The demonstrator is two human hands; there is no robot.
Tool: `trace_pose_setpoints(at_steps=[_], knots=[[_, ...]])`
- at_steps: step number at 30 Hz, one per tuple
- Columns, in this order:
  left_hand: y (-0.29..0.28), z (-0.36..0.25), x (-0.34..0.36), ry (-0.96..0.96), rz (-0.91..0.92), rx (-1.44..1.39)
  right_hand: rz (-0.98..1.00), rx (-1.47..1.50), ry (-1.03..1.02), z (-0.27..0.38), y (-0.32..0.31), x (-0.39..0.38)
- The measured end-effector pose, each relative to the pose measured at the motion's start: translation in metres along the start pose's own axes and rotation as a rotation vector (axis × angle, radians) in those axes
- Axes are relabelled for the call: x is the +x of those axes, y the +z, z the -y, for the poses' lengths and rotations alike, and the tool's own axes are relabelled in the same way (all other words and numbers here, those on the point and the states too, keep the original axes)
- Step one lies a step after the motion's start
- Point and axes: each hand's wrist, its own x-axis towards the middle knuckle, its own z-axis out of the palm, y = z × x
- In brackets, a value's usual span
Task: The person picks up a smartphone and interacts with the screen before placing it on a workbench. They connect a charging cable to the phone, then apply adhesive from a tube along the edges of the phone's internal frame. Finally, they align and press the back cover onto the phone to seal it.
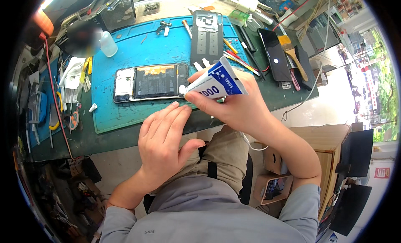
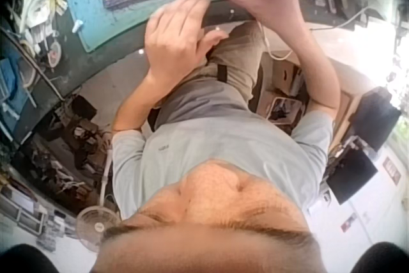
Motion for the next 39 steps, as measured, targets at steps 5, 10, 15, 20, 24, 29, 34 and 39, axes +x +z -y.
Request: trace_pose_setpoints(at_steps=[5,10,15,20,24,29,34,39], knots=[[-0.003,0.002,-0.003,0.01,-0.015,-0.026,-0.091,0.146,0.054,-0.001,0.007,-0.001],[-0.014,0.009,-0.008,0.044,-0.068,-0.04,-0.154,0.582,0.297,-0.007,0.004,0.004],[-0.047,0.034,-0.022,0.057,-0.152,0.021,-0.098,1.175,0.407,-0.014,0.005,0.003],[-0.081,0.071,-0.039,-0.059,-0.327,0.141,-0.078,0.943,0.19,0.015,0.052,0.007],[-0.081,0.084,-0.045,-0.121,-0.354,0.188,-0.095,0.227,-0.284,0.015,0.092,0.029],[-0.079,0.086,-0.044,-0.077,-0.357,0.274,-0.155,0.177,-0.293,0.021,0.117,0.038],[-0.078,0.087,-0.046,-0.075,-0.367,0.269,-0.105,0.174,-0.234,0.022,0.116,0.041],[-0.079,0.088,-0.046,-0.08,-0.372,0.262,-0.111,0.106,-0.263,0.023,0.118,0.042]])
